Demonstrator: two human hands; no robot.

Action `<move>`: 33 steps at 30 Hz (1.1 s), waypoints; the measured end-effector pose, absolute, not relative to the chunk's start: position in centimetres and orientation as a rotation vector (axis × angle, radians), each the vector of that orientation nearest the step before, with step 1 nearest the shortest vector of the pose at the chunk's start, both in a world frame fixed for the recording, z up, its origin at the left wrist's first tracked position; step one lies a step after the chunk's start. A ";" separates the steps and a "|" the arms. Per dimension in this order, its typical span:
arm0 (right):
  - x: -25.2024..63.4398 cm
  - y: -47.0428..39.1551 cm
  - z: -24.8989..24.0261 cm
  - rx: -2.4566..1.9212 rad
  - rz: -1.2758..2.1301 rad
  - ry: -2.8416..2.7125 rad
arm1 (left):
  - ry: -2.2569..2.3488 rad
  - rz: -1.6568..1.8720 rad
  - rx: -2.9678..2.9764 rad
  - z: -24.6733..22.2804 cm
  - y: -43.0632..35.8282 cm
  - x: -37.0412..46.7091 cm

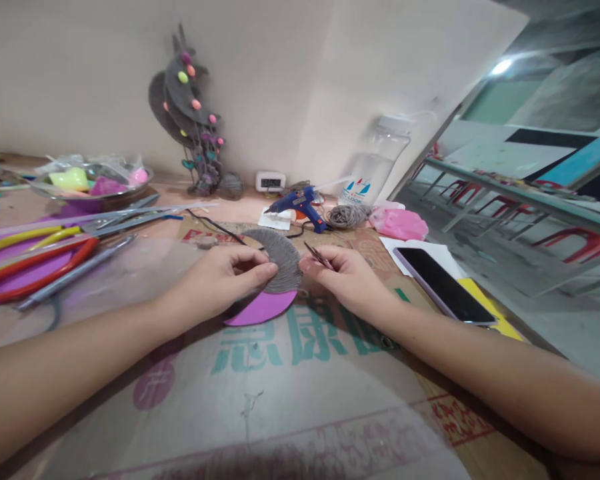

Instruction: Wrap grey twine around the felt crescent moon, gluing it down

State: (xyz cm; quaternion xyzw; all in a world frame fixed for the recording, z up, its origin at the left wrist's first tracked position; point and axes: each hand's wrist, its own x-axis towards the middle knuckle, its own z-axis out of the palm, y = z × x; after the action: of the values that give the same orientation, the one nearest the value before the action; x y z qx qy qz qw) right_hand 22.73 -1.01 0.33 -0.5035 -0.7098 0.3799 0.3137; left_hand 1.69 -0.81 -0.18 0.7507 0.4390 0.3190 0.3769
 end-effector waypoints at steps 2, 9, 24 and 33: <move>22.7 -1.0 0.4 -1.319 0.994 -1.871 | 1.081 0.825 1.935 -0.1 -0.8 1.6; 22.5 -1.0 0.3 -1.308 0.977 -1.876 | 1.074 0.789 2.013 0.1 -0.9 1.8; 22.4 -1.3 0.4 -1.258 1.139 -1.860 | 0.995 0.797 1.958 0.1 -0.7 1.7; 22.6 -1.1 0.0 -1.302 1.027 -1.904 | 1.032 0.837 1.878 0.0 -0.8 1.8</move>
State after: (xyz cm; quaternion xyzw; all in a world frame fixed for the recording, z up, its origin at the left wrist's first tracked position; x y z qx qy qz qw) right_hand 22.63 -1.11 0.02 -0.4914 -0.7184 0.3876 0.3036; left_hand 1.76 -0.84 -0.02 0.7453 0.4095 0.3322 0.4081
